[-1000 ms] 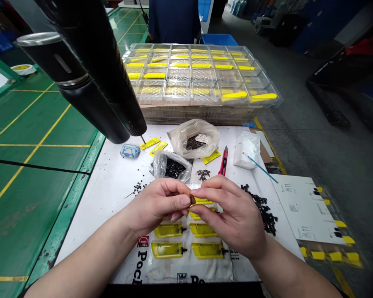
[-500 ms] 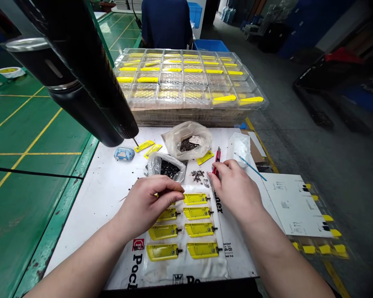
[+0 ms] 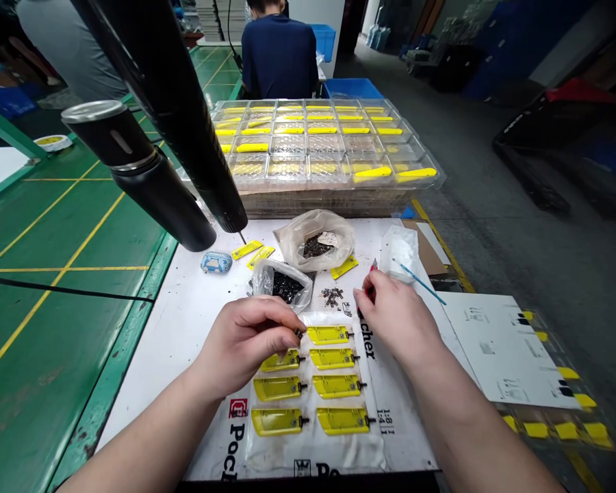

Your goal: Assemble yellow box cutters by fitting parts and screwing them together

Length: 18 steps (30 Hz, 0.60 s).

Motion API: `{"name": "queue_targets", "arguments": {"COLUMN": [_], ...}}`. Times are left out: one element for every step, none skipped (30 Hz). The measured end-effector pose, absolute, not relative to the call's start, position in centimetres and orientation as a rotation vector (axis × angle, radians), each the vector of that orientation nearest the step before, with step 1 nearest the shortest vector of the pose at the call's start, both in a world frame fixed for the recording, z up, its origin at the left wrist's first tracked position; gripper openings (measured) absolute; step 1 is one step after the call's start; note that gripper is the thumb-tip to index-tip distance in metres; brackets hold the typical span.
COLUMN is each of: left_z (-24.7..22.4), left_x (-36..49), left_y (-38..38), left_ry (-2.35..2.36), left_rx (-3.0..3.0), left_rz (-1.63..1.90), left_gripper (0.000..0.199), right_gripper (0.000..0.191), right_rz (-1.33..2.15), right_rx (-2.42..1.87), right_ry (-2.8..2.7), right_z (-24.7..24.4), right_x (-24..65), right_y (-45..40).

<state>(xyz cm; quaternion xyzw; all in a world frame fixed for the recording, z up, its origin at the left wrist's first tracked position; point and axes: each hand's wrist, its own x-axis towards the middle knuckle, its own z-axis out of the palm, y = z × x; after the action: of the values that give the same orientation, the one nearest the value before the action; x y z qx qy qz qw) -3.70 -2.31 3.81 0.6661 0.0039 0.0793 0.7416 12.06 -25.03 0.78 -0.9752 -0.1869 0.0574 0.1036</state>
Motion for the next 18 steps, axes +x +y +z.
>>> {"name": "queue_targets", "arguments": {"left_z": [3.8, 3.7, 3.7, 3.7, 3.6, 3.6, 3.5, 3.4, 3.3, 3.3, 3.2, 3.1, 3.1, 3.1, 3.1, 3.1, 3.1, 3.1], "left_x": [-3.7, -3.7, -3.8, -3.8, -3.8, -3.8, -3.8, -3.8, -3.8, -3.8, -3.8, -3.8, -3.7, -3.5, -3.4, -3.2, -3.0, -2.9], "left_y": [-2.3, -2.3, -2.3, -2.3, -2.3, -2.3, -2.2, -2.2, -2.3, -2.3, -2.4, -2.6, -2.8, -3.0, -3.2, -3.4, -3.5, -3.7], "left_ry": [0.009, 0.007, 0.005, 0.005, 0.008, 0.011, 0.018, 0.025, 0.032, 0.043, 0.060, 0.079, 0.102, 0.127, 0.152, 0.178, 0.204, 0.232], "left_rx": [1.437, 1.419, 1.405, 1.396, 1.389, 1.384, 1.378, 1.366, 1.345, 1.311, 1.264, 1.199, 1.117, 1.025, 0.931, 0.843, 0.767, 0.706], "left_rz": [0.171, 0.169, 0.168, 0.167, 0.166, 0.166, 0.162, 0.155, 0.146, 0.137, 0.127, 0.122, 0.119, 0.116, 0.110, 0.103, 0.092, 0.078], "left_gripper": [0.009, 0.009, 0.009, 0.010, 0.011, 0.012, 0.013, 0.014, 0.014, 0.015, 0.015, 0.017, 0.020, 0.023, 0.026, 0.028, 0.029, 0.029], "right_gripper": [0.013, 0.010, 0.007, 0.006, 0.007, 0.008, 0.009, 0.011, 0.012, 0.015, 0.018, 0.025, 0.035, 0.048, 0.062, 0.070, 0.072, 0.067], "right_rz": [0.177, 0.184, 0.192, 0.197, 0.201, 0.203, 0.202, 0.200, 0.194, 0.181, 0.165, 0.149, 0.139, 0.140, 0.156, 0.199, 0.269, 0.353], "right_rx": [-2.875, -2.871, -2.868, -2.864, -2.860, -2.854, -2.845, -2.836, -2.832, -2.814, -2.764, -2.669, -2.524, -2.339, -2.140, -1.960, -1.821, -1.715], "right_ry": [-0.545, -0.540, -0.534, -0.525, -0.511, -0.495, -0.478, -0.461, -0.448, -0.432, -0.412, -0.385, -0.356, -0.332, -0.313, -0.306, -0.317, -0.341], "right_z": [0.9, 1.0, 1.1, 1.2, 1.3, 1.4, 1.5, 1.6, 1.7, 1.8, 1.8, 1.8, 1.7, 1.7, 1.6, 1.6, 1.6, 1.7], "right_x": [12.0, 12.0, 12.0, 11.9, 11.9, 11.9, 12.0, 12.0, 12.1, 12.1, 12.1, 12.0, 11.8, 11.6, 11.2, 10.8, 10.3, 9.8], "right_y": [-25.0, -25.0, -24.9, -24.9, -24.9, -25.0, -25.0, -25.1, -25.2, -25.4, -25.5, -25.7, -25.8, -25.8, -25.9, -25.9, -25.8, -25.8]}}
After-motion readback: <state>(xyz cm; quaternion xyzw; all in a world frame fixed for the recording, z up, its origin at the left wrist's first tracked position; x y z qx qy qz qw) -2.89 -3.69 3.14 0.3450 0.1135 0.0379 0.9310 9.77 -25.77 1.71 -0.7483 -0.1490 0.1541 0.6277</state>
